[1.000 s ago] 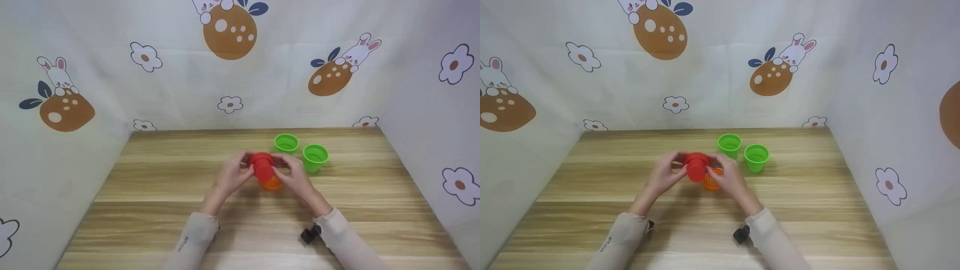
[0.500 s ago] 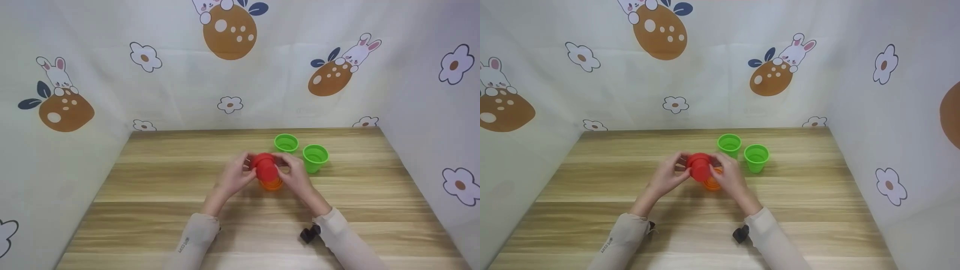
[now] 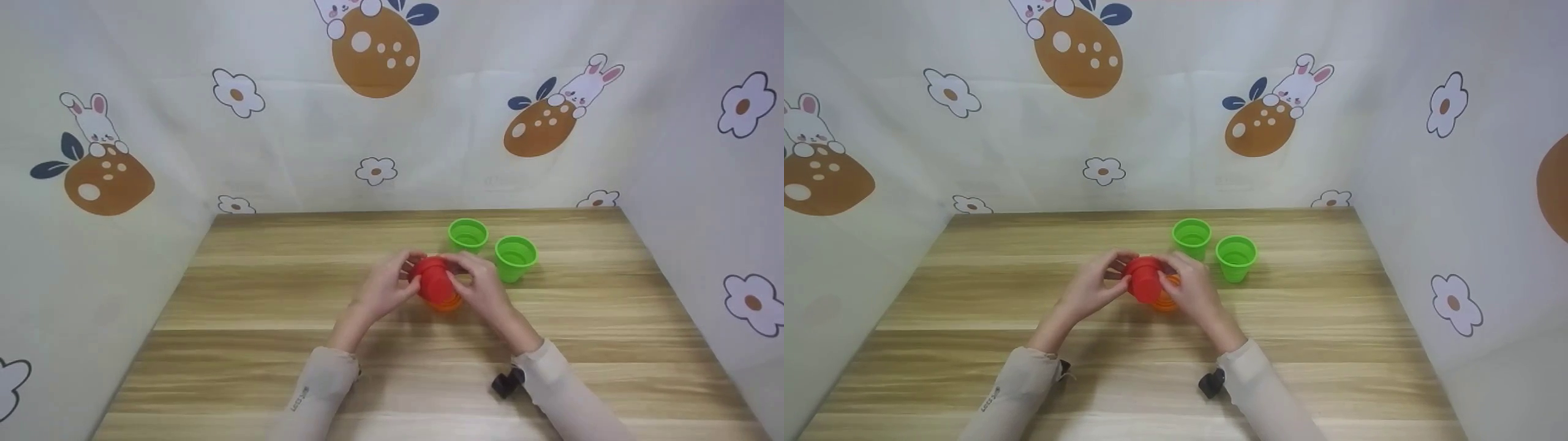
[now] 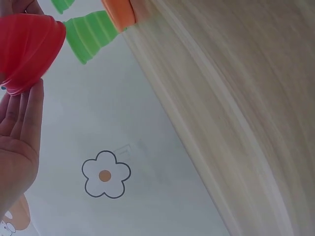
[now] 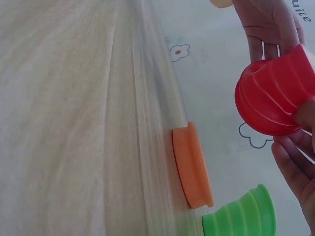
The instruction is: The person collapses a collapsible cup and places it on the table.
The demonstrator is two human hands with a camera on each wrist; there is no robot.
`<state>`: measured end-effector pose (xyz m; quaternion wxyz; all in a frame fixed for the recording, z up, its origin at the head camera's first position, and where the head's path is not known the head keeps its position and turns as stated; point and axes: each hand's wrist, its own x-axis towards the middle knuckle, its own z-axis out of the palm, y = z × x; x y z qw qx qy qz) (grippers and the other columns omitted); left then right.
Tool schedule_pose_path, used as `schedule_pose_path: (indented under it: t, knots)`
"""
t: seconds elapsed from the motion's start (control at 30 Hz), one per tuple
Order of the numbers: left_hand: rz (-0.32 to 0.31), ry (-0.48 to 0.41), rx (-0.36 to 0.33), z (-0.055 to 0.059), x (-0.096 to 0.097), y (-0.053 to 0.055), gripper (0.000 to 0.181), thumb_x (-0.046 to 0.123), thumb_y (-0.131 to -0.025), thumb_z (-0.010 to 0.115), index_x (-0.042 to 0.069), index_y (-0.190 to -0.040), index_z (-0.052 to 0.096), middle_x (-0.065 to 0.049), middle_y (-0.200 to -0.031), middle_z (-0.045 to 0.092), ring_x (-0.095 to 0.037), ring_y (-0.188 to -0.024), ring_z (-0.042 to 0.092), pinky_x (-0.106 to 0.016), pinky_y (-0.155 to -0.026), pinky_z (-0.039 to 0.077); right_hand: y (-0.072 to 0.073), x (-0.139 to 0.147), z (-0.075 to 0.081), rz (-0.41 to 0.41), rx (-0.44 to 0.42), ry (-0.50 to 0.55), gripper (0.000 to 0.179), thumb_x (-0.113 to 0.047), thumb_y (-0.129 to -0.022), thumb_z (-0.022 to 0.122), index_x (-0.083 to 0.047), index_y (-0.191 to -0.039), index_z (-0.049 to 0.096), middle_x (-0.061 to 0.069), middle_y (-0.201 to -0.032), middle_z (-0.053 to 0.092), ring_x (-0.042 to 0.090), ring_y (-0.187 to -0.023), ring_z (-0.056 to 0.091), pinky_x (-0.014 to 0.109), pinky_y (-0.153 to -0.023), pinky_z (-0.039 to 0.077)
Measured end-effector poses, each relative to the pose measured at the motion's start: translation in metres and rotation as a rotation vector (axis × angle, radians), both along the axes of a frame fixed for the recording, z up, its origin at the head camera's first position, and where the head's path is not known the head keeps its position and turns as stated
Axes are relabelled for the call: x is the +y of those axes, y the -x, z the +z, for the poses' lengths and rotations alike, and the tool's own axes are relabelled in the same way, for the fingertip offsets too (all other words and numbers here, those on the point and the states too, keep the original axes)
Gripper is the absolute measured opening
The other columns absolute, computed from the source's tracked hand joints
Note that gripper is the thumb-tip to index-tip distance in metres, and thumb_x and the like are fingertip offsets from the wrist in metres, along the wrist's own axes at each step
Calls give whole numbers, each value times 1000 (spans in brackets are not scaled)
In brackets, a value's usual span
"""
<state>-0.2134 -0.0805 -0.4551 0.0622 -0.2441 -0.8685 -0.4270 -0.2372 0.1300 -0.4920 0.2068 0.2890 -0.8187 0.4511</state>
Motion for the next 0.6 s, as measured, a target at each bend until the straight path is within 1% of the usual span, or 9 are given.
schedule_pose_path:
  t: [0.17, 0.3, 0.47, 0.6]
  knots:
    - [5, -9, -2, -1, 1, 0, 35, 2, -91, 63, 2, -126, 57, -13, -114, 67, -22, -102, 67, -25, -87, 59, 1, 2, -2, 12, -20, 16, 33, 0, -86, 73, -5, -119, 71, 10, -109, 74, 22, -96, 72, 32, -85, 61]
    - [3, -35, 3, -1, 1, 1, 34, 1, -91, 63, 2, -125, 57, -14, -113, 68, -23, -101, 68, -27, -88, 60, 2, 4, -3, 33, -38, 43, 33, -2, -88, 72, -4, -121, 70, 11, -114, 73, 24, -98, 72, 34, -86, 61]
    - [12, -100, 8, 0, -1, 1, 34, -1, -91, 62, -2, -124, 56, -18, -111, 68, -28, -99, 69, -34, -86, 61, 1, 8, -5, 68, -98, 85, 34, -4, -90, 71, -2, -123, 67, 12, -115, 73, 25, -99, 72, 35, -87, 61]
    - [29, -137, 14, 1, -1, 0, 33, -3, -91, 62, -3, -124, 56, -19, -112, 68, -30, -99, 68, -35, -86, 61, 1, 9, -6, 99, -157, 125, 36, -2, -90, 70, 1, -125, 65, 16, -114, 72, 28, -100, 72, 37, -88, 61]
